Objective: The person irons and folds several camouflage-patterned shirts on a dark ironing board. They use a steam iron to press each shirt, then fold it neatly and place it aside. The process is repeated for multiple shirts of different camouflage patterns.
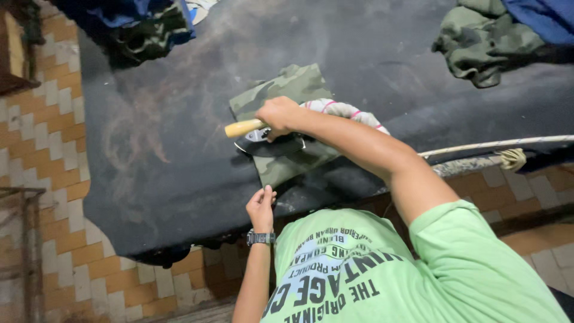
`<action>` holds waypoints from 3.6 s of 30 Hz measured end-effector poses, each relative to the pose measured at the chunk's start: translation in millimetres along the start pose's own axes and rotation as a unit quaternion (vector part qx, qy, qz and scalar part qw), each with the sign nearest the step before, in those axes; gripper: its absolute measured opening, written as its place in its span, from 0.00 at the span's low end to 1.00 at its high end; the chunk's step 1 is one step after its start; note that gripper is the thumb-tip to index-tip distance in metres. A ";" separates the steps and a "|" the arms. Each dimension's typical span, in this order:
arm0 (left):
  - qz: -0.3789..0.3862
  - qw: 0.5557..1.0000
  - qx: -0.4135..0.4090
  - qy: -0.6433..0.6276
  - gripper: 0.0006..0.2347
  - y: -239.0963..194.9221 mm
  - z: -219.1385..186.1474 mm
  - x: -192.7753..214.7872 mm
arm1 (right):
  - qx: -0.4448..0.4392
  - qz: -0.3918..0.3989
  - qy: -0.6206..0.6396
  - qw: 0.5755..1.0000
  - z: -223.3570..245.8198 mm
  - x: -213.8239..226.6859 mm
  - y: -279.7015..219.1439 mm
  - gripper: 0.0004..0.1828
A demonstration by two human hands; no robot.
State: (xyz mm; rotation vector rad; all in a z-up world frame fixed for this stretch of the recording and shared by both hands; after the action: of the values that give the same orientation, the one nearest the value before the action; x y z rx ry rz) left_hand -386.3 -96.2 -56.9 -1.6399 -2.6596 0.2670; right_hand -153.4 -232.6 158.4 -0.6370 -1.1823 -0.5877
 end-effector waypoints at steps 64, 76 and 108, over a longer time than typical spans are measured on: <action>0.053 0.897 -0.258 0.355 0.10 53.5 -105.8 -11.5 | -0.454 -0.227 0.374 0.777 -132.5 -113.4 -178.8 0.12; 0.077 0.994 0.041 0.066 0.17 85.3 -54.0 -3.3 | -0.450 -0.223 0.305 0.809 -135.2 -110.9 -166.0 0.21; -0.182 0.934 0.050 0.303 0.17 330.1 -89.7 -106.8 | -0.550 -0.312 0.251 0.733 -241.7 -93.6 91.7 0.24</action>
State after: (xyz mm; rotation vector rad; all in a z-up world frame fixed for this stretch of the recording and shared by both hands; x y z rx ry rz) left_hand -36.9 -33.5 -8.2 -0.9542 -2.3412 -0.0976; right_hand 42.5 -336.1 -4.4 -0.9605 -0.3785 -1.9843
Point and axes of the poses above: each hand's wrist, its own y-axis towards the middle knuckle, its own x-axis out of the back of the hand, z = x × y, the point moved 3 cm from there along y, towards the middle knuckle, and after that the axes turned 8 degrees about -x, right-handed, at the moved point
